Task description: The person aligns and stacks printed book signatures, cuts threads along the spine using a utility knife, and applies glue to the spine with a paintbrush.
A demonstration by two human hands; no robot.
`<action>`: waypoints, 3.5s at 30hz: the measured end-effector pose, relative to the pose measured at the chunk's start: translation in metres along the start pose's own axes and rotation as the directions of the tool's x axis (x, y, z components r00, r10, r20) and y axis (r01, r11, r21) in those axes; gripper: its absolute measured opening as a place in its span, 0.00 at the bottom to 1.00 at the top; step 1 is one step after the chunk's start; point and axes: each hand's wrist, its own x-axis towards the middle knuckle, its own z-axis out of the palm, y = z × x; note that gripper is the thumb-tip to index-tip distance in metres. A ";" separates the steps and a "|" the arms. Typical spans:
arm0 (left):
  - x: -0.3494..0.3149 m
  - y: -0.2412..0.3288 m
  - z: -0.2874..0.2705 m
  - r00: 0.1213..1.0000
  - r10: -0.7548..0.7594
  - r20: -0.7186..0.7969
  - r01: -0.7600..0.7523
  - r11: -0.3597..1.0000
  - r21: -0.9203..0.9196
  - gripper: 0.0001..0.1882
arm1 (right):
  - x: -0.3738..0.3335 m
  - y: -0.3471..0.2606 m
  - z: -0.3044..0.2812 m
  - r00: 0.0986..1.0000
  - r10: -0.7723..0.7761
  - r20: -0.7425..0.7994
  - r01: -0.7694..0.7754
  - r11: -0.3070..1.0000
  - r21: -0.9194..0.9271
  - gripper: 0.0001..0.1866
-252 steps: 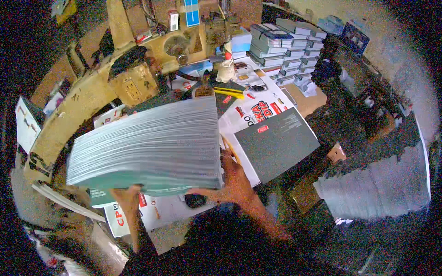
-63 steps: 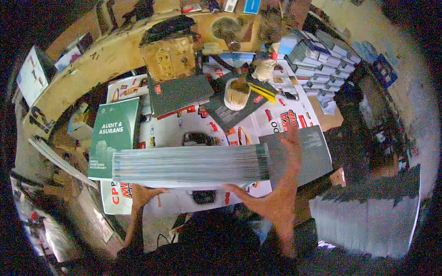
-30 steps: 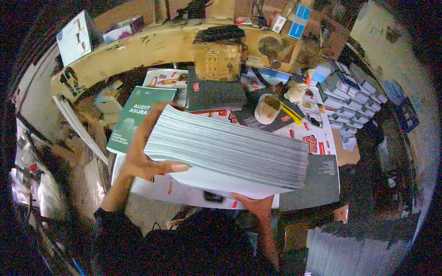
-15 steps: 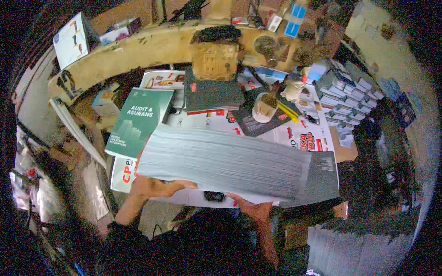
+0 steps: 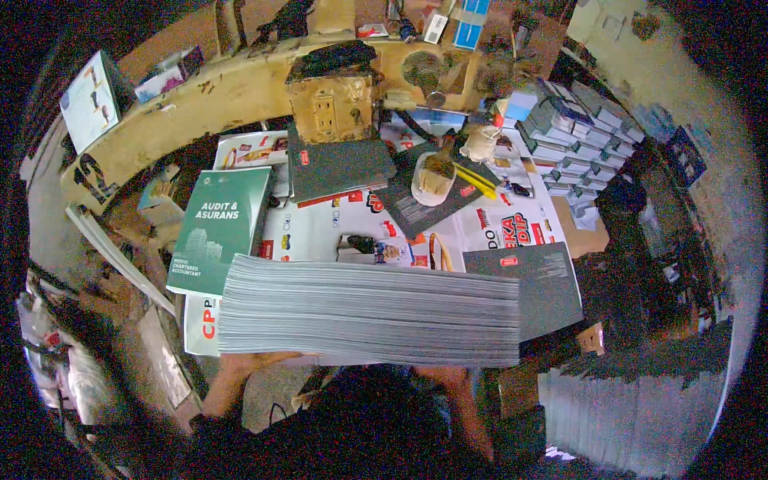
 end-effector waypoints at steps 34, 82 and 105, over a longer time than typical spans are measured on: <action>0.106 0.128 -0.048 0.830 0.271 0.487 -0.536 0.630 0.562 0.50 | 0.052 0.011 -0.019 0.908 0.306 0.286 -0.400 0.427 0.811 0.29; -0.038 -0.063 0.047 0.861 -0.497 -0.105 0.414 0.807 -0.422 0.24 | 0.065 0.142 -0.048 0.653 0.397 0.645 -0.643 -0.159 0.749 0.43; -0.093 -0.153 0.079 0.962 -0.203 -0.183 0.202 0.979 -0.022 0.43 | 0.023 0.044 -0.015 0.618 0.527 0.583 -0.655 -0.065 0.753 0.49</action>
